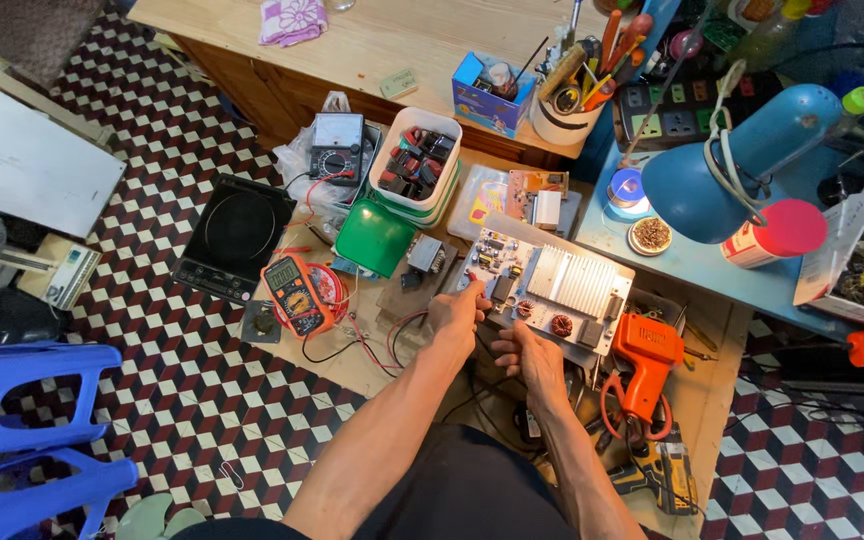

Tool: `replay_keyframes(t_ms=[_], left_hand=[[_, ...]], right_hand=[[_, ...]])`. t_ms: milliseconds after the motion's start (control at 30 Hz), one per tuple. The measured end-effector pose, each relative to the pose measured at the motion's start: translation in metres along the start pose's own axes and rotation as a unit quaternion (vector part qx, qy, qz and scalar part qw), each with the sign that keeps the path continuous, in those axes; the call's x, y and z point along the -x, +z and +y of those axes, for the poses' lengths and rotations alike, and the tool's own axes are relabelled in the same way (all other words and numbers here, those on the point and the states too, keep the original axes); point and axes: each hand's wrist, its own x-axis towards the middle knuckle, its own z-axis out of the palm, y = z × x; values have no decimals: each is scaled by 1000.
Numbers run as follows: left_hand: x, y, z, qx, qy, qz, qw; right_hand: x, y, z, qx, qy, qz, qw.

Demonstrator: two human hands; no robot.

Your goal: The person uses a multimeter to test points on a circuit board, then retrieves a small component from a plastic bag and places it on the board. The person continues to probe the board with the multimeter leads.

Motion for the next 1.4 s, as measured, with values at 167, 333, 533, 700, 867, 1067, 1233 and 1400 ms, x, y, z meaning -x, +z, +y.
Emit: replay_keyframes(t_ms=[167, 333, 533, 700, 867, 1067, 1233, 1400], left_hand=[[8, 0, 5, -46, 13, 21, 999], [12, 1, 11, -98, 18, 36, 994], [5, 3, 5, -71, -4, 51, 996], [-3, 10, -1, 68, 20, 51, 996], [-4, 16, 10, 71, 17, 84, 994], [-9, 16, 16, 124, -35, 72, 989], [-5, 11, 19, 93, -42, 60, 993], [13, -11, 19, -81, 77, 44, 993]], right_hand=[[1, 2, -2, -30, 15, -14, 999], [-1, 3, -1, -49, 31, -27, 998], [-10, 0, 3, -108, 79, -31, 990], [-21, -2, 5, -123, 93, -53, 987], [-28, 1, 1, -97, 108, -43, 988], [-30, 3, -1, -85, 117, -37, 989], [-24, 5, 0, -67, 101, -32, 992], [-24, 8, 0, -83, 112, -28, 990]])
